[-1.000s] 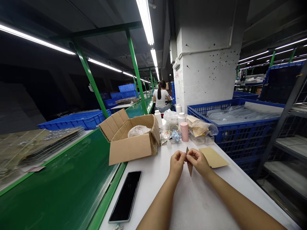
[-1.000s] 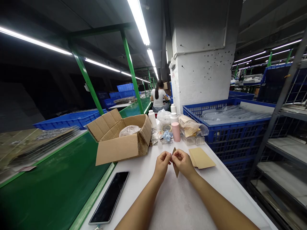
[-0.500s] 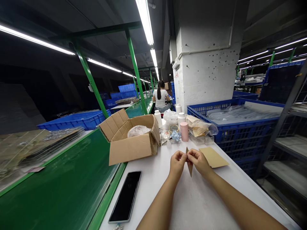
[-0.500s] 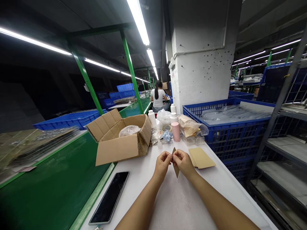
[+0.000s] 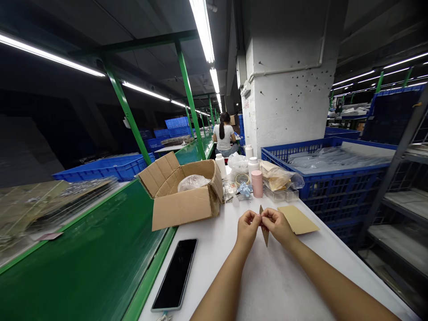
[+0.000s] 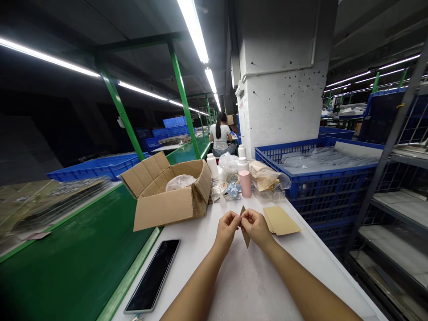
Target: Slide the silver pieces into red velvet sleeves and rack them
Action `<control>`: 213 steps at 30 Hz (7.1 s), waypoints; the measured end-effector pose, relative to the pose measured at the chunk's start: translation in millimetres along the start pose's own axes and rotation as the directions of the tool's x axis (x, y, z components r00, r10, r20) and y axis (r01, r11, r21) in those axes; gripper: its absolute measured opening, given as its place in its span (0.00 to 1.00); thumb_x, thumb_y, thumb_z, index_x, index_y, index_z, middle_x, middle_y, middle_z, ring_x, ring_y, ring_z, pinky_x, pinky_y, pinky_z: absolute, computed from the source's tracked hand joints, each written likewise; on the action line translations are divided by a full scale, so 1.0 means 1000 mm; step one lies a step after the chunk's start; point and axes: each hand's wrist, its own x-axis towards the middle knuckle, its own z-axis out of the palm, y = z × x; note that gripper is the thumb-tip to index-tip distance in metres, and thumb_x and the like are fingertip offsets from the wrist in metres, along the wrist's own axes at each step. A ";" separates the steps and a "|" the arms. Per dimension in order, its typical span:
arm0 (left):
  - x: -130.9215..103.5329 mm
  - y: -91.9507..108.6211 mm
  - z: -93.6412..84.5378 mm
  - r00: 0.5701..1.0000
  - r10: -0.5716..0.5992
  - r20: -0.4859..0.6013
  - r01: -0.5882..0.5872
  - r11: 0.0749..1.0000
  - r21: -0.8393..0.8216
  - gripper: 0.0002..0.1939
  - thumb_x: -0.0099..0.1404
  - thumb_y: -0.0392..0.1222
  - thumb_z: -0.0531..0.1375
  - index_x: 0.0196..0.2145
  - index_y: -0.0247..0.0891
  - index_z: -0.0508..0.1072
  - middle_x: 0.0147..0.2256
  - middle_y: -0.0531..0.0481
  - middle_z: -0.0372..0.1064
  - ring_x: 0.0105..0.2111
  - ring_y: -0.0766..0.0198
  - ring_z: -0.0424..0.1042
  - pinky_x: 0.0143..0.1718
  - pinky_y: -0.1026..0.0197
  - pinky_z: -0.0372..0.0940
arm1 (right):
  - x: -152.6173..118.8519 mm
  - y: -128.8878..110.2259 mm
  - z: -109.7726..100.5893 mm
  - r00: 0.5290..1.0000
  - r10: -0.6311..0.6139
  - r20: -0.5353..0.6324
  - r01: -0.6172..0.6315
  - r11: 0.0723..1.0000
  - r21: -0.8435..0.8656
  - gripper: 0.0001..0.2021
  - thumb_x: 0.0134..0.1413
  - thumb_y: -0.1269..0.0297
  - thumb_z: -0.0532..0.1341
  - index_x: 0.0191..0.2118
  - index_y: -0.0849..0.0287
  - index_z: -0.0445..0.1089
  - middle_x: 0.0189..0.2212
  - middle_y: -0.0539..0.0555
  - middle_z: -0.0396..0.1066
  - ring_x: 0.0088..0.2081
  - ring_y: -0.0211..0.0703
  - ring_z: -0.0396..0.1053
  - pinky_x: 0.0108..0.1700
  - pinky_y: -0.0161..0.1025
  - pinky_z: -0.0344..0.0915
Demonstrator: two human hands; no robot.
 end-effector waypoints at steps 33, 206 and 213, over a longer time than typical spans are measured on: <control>0.005 -0.010 -0.003 0.999 -0.001 -0.038 0.004 0.997 0.073 0.15 0.53 0.48 0.59 0.23 0.33 0.61 0.21 0.54 0.58 0.23 0.73 0.59 0.27 0.70 0.56 | 0.001 0.002 0.002 0.999 0.030 0.037 -0.028 0.998 -0.061 0.10 0.48 0.60 0.59 0.25 0.60 0.60 0.16 0.46 0.60 0.18 0.33 0.57 0.22 0.30 0.53; 0.001 -0.012 0.006 0.994 -0.006 0.108 0.015 0.996 -0.086 0.17 0.57 0.38 0.54 0.44 0.33 0.69 0.44 0.46 0.69 0.46 0.60 0.67 0.52 0.58 0.60 | 0.008 0.016 -0.009 0.979 0.000 -0.202 -0.075 0.928 -0.364 0.07 0.43 0.62 0.56 0.21 0.57 0.58 0.14 0.46 0.60 0.17 0.35 0.58 0.20 0.32 0.52; 0.002 -0.013 0.006 0.996 0.023 0.090 -0.017 0.998 -0.064 0.17 0.57 0.35 0.53 0.45 0.34 0.69 0.45 0.46 0.69 0.47 0.61 0.67 0.54 0.57 0.59 | 0.009 0.015 -0.011 0.981 -0.031 -0.190 -0.068 0.866 -0.495 0.06 0.42 0.64 0.55 0.20 0.58 0.58 0.16 0.47 0.61 0.21 0.36 0.58 0.25 0.33 0.54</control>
